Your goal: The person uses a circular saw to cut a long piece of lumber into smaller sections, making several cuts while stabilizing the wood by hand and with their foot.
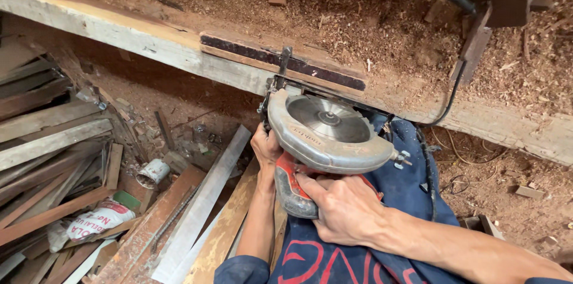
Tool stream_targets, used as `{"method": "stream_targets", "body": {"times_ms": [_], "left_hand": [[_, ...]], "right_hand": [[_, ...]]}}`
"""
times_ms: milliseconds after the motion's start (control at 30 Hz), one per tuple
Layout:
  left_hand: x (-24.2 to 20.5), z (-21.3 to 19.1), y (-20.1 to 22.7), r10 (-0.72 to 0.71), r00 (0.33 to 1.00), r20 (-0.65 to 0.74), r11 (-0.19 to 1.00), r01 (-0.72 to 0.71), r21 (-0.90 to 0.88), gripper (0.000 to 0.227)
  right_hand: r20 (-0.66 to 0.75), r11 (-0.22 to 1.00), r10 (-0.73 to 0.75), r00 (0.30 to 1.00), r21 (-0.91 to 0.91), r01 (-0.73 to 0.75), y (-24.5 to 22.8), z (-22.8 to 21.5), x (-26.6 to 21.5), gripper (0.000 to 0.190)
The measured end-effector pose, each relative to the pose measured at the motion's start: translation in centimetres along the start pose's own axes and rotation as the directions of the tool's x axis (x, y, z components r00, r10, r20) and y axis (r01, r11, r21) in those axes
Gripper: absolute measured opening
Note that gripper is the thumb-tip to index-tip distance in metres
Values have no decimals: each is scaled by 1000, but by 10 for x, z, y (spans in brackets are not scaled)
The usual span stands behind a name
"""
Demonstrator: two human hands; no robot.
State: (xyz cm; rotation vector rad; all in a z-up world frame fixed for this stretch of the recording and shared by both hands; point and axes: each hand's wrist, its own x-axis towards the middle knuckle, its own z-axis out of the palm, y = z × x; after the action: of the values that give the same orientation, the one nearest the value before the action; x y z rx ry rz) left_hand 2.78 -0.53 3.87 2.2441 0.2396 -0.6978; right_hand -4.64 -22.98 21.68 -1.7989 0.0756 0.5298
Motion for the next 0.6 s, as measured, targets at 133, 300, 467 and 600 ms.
{"method": "stream_targets", "body": {"times_ms": [133,300,467,600], "left_hand": [[1,1,-6,0,1000,-26,999,2,48,39],[1,6,-19,19,998,-57,997,-15,74,35],[-3,1,-13,21,997,-71,994,-13,107,36],[-13,-9,21,292,924,-247,944,-236,230,57]], "right_hand": [[100,997,75,992,16,-77,2,-1,1,77],[38,1000,29,999,1,-30,3,-1,0,76],[67,998,63,996,-12,-62,1,-6,1,73],[-13,999,-6,1000,-34,6,-1,-6,2,70]]}}
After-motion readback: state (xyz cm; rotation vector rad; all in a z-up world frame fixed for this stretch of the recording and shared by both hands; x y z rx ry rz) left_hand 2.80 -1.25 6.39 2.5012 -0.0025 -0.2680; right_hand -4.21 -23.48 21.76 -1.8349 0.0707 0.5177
